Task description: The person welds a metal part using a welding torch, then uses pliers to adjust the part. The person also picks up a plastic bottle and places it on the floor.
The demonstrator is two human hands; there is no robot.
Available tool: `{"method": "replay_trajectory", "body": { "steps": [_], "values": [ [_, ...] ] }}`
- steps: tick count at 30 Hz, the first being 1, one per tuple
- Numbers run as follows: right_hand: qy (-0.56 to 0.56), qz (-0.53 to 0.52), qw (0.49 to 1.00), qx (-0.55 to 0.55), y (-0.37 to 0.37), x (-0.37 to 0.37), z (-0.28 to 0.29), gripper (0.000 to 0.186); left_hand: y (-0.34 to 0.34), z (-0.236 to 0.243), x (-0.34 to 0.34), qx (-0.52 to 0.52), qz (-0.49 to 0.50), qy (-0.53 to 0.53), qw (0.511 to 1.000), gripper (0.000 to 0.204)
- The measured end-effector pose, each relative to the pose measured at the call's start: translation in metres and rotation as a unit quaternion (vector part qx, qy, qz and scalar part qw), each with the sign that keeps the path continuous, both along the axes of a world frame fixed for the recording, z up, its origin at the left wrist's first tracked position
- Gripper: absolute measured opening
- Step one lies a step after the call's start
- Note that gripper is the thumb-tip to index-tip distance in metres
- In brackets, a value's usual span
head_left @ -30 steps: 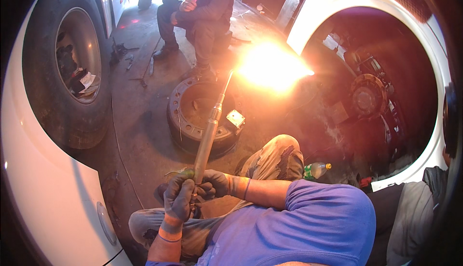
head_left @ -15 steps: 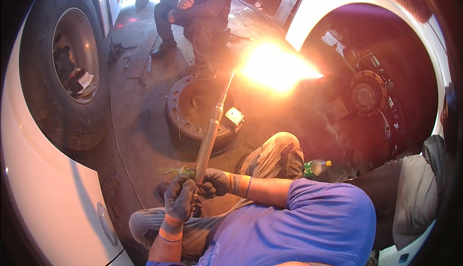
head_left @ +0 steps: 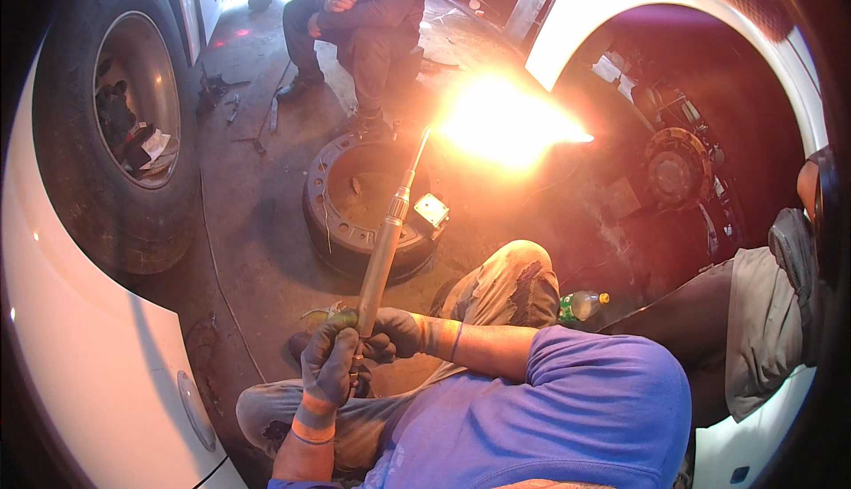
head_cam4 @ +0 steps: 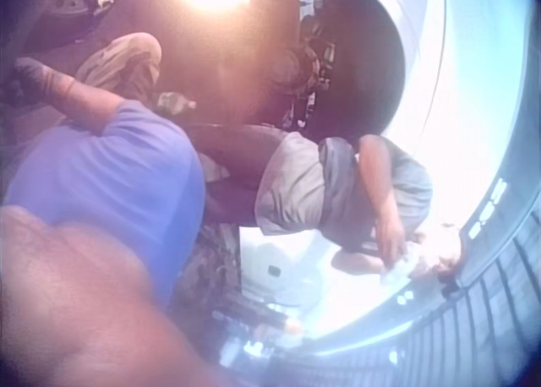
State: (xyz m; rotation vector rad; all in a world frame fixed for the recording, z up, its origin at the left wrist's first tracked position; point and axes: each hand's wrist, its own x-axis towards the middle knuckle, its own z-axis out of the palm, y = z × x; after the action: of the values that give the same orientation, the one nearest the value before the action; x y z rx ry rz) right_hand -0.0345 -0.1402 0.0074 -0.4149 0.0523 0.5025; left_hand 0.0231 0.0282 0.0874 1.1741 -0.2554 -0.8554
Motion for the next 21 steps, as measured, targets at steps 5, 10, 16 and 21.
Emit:
{"method": "replay_trajectory", "body": {
  "steps": [5, 10, 16, 21],
  "values": [
    [0.014, 0.002, 1.000, 0.001, 0.000, 0.001, 0.001, 0.023, -0.001, 0.003, 0.001, 0.019, -0.002, 0.000, 1.000, 0.024],
    [-0.046, 0.009, 0.999, 0.018, -0.001, 0.002, -0.001, 0.026, -0.003, 0.009, -0.001, 0.015, 0.000, 0.026, 1.000, 0.024],
    [-0.010, -0.011, 0.999, -0.052, 0.002, 0.002, 0.008, 0.032, 0.001, 0.002, 0.000, 0.018, 0.012, 0.028, 0.999, 0.023],
    [-0.011, 0.009, 1.000, -0.006, -0.002, 0.001, 0.004, 0.030, -0.001, 0.002, -0.001, 0.022, 0.010, 0.028, 0.999, 0.023]
  ]
}}
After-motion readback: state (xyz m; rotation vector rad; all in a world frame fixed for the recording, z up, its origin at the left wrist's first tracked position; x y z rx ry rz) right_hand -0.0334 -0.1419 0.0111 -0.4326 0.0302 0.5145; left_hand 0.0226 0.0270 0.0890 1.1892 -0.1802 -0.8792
